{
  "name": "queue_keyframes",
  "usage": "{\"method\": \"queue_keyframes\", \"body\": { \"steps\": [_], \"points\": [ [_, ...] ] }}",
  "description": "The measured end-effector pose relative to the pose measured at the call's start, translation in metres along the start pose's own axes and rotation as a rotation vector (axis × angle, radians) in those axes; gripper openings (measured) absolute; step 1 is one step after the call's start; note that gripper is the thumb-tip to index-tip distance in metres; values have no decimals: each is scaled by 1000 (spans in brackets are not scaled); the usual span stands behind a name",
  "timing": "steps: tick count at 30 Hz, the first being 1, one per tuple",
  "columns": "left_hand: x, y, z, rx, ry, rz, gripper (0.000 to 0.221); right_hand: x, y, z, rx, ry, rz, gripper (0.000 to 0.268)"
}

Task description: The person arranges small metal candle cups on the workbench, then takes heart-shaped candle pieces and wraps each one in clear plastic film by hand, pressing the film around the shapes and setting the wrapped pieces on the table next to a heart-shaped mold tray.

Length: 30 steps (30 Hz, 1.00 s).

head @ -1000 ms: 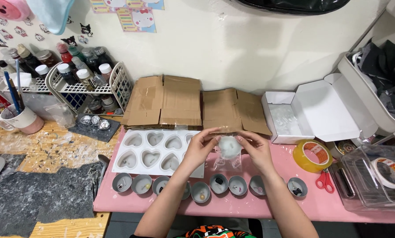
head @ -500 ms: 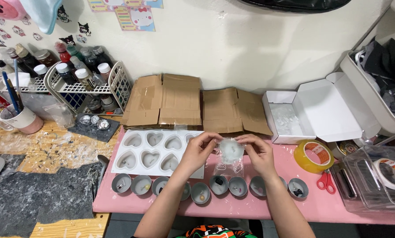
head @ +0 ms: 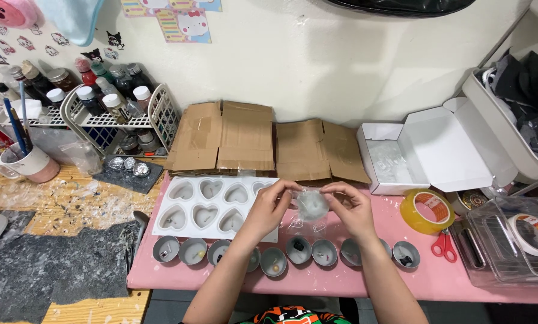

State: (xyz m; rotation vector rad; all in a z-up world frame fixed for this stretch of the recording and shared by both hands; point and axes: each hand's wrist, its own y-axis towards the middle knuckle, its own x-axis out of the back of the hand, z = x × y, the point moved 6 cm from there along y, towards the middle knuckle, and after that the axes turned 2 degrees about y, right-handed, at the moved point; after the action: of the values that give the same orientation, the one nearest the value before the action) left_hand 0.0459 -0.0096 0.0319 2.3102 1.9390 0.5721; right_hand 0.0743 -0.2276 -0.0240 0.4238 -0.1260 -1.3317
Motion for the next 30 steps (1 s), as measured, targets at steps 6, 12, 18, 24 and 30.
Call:
{"method": "queue_keyframes", "body": {
  "steps": [6, 12, 18, 24, 30],
  "points": [
    [-2, 1, 10, -39, 11, -127, 28, -10, 2, -1, 22, 14, -60, 31],
    [-3, 0, 30, 71, -157, -187, 34, -26, -2, 2, -260, -16, -77, 46],
    [-7, -8, 53, 236, -251, -71, 23, -17, -12, -28, -254, 17, -114, 30],
    [-8, -13, 73, 238, -329, -74, 19, -10, -22, -50, -254, 14, -119, 20],
    [-6, -13, 93, 146, -436, -162, 20, -30, -23, -34, -330, 68, 4, 26]
  ]
}}
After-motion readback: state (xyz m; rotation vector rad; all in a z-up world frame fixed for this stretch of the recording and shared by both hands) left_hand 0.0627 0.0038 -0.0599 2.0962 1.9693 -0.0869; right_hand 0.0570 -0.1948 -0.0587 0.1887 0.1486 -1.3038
